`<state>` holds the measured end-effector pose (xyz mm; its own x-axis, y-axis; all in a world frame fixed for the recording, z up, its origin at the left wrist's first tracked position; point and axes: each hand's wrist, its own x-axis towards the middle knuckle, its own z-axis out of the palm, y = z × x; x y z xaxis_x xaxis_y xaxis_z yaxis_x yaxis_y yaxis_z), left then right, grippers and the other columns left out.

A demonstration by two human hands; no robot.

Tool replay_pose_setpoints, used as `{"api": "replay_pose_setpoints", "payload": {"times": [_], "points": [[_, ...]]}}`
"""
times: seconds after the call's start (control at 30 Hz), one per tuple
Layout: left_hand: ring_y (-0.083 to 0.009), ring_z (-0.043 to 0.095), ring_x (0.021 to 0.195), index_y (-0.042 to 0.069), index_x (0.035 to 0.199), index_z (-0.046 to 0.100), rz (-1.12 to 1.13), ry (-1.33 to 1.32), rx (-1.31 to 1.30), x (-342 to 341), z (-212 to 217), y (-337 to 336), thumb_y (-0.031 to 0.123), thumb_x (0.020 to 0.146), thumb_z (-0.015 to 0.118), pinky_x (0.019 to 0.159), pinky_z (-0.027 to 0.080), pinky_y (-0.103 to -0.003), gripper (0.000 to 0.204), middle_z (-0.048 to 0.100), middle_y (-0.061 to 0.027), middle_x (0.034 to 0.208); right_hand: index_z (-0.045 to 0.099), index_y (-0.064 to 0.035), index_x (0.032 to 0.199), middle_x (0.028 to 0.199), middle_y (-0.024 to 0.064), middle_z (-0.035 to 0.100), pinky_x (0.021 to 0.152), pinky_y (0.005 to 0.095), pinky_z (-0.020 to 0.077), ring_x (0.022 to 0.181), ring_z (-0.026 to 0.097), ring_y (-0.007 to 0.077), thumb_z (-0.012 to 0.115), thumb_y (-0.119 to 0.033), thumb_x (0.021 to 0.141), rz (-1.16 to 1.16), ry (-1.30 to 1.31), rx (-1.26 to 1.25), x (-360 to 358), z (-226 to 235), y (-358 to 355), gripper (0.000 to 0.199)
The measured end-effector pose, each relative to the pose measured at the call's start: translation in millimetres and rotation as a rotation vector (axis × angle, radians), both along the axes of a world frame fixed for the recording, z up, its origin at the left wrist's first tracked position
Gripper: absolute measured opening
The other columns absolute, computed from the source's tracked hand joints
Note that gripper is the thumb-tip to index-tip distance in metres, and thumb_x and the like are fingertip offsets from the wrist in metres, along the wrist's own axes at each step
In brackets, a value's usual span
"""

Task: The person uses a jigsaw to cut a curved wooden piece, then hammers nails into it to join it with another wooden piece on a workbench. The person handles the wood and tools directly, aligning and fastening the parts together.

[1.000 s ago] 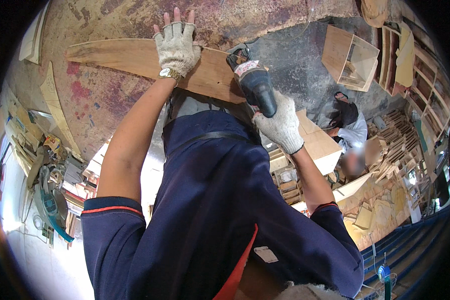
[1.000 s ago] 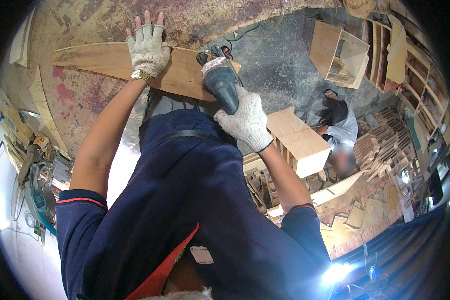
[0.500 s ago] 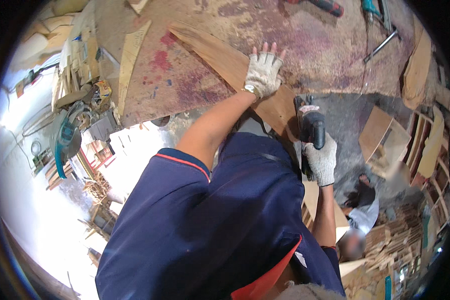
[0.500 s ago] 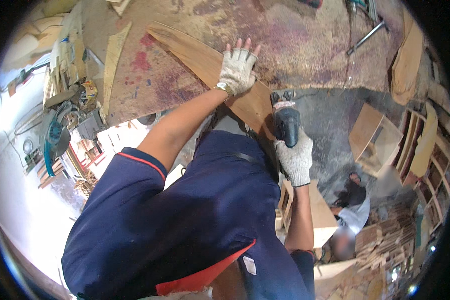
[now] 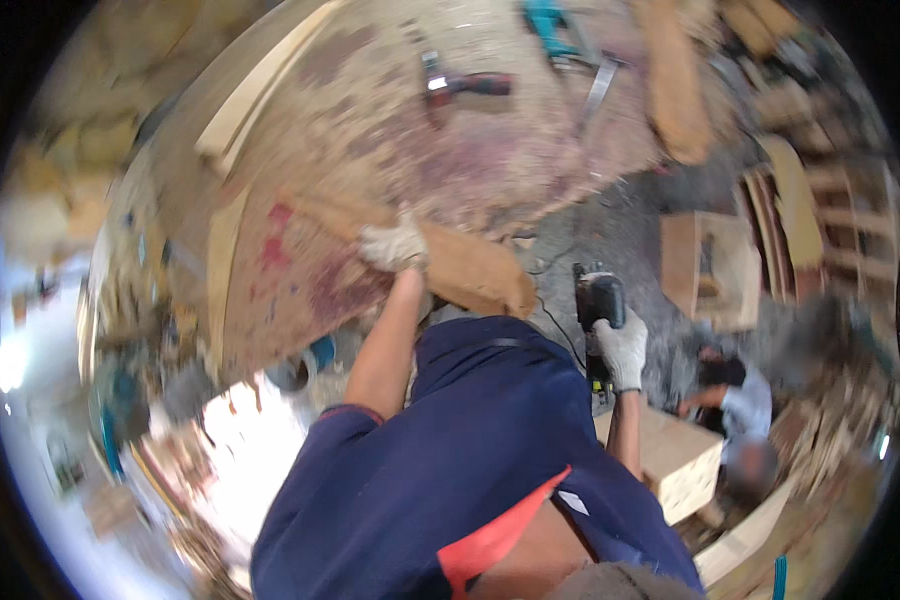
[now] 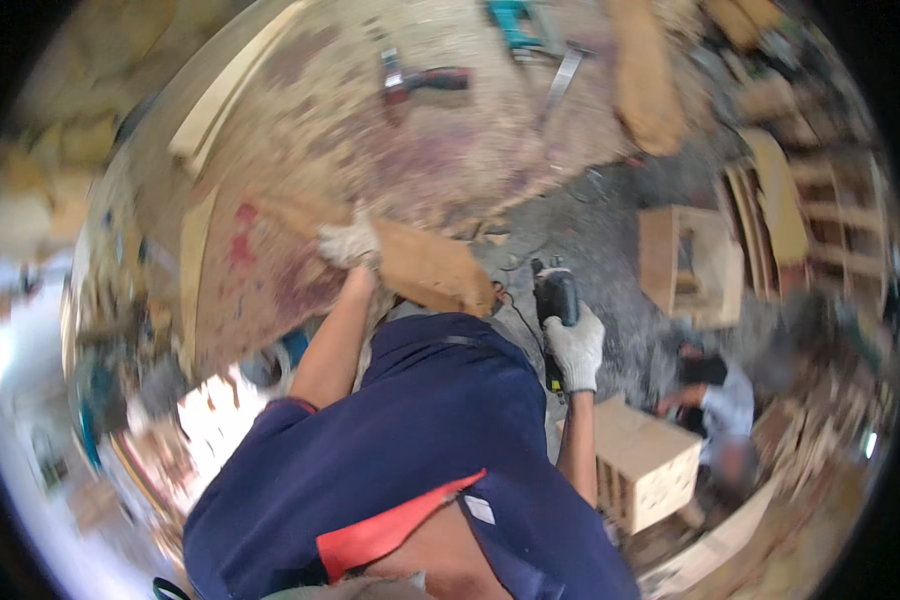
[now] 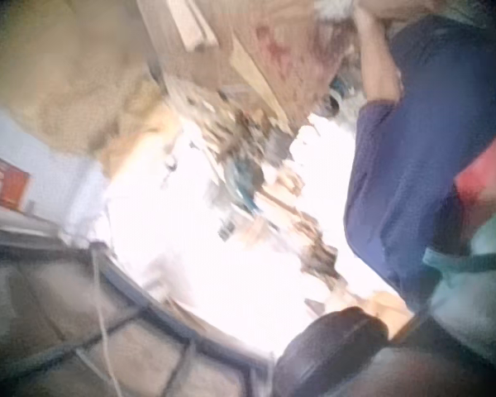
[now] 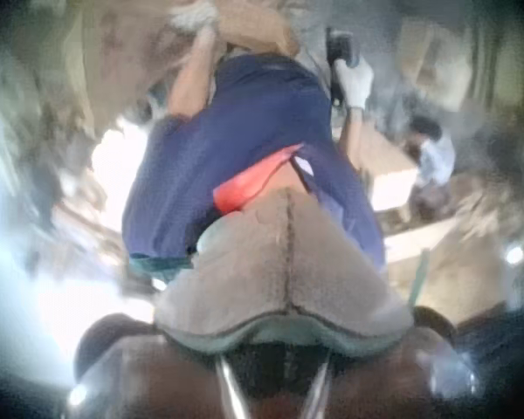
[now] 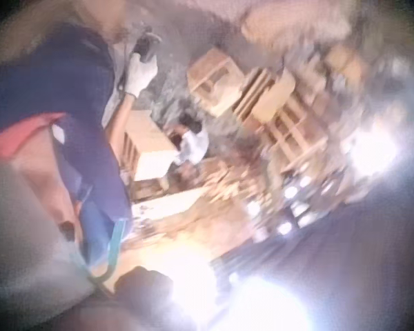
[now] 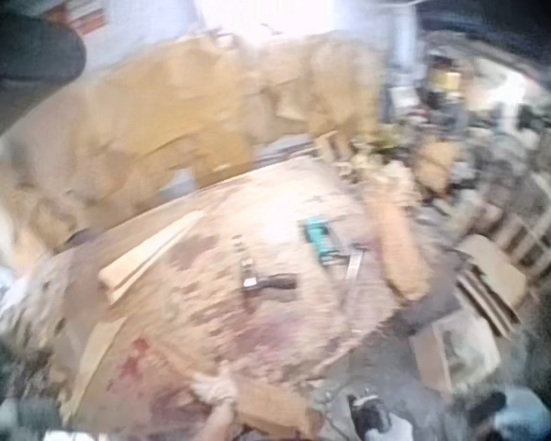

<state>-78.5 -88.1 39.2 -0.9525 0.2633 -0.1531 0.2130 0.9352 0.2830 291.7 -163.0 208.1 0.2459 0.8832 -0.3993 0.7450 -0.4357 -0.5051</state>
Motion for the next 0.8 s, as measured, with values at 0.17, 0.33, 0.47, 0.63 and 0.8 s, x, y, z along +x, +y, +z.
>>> {"api": "replay_pose_setpoints", "payload": {"times": [0.17,0.33,0.47,0.63,0.8], "points": [[-0.0482,0.036,0.144,0.011,0.162,0.022,0.137,-0.159,-0.067,-3,22,27,0.07,0.08,0.076,0.11,0.038,-0.06,0.114,0.023,-0.0366,0.16,0.072,0.0003,0.098,0.081,0.0242,0.072,0.073,0.0484,0.0559,0.079,0.073,0.0425,0.067,-0.023,0.079,-0.292,0.116,-0.154,50,-1,-43,0.031],[-0.051,0.038,0.142,0.014,0.161,0.026,0.183,-0.163,-0.011,5,38,30,0.063,0.083,0.076,0.106,0.041,-0.061,0.105,0.017,-0.0398,0.161,0.071,0.0035,0.089,0.072,0.0236,0.07,0.067,0.0481,0.054,0.071,0.074,0.0364,0.066,-0.023,0.078,-0.473,0.015,-0.024,72,-21,-102,0.029],[-0.0512,0.039,0.142,0.014,0.162,0.026,0.236,-0.154,-0.026,1,51,35,0.067,0.082,0.075,0.102,0.046,-0.062,0.108,0.019,-0.0402,0.16,0.072,0.0035,0.084,0.067,0.0206,0.068,0.065,0.0462,0.053,0.066,0.072,0.0328,0.065,-0.021,0.078,-0.532,-0.044,-0.006,87,-41,-140,0.026],[-0.0491,0.041,0.141,0.012,0.163,0.023,0.203,-0.032,0.027,-53,61,42,0.067,0.079,0.076,0.103,0.046,-0.059,0.114,0.032,-0.0363,0.154,0.071,0.006,0.084,0.064,0.0123,0.067,0.055,0.0402,0.0494,0.055,0.064,0.0201,0.065,-0.017,0.081,-0.659,0.181,-0.024,97,-54,-159,0.024],[-0.0491,0.042,0.141,0.009,0.162,0.027,-0.138,0.002,0.058,-146,61,44,0.07,0.073,0.079,0.11,0.042,-0.058,0.12,0.041,-0.035,0.149,0.068,0.0047,0.081,0.061,0.0106,0.064,0.053,0.0398,0.0483,0.053,0.062,0.0182,0.066,-0.014,0.082,-0.397,0.134,0.031,102,-41,-139,0.019]]}}
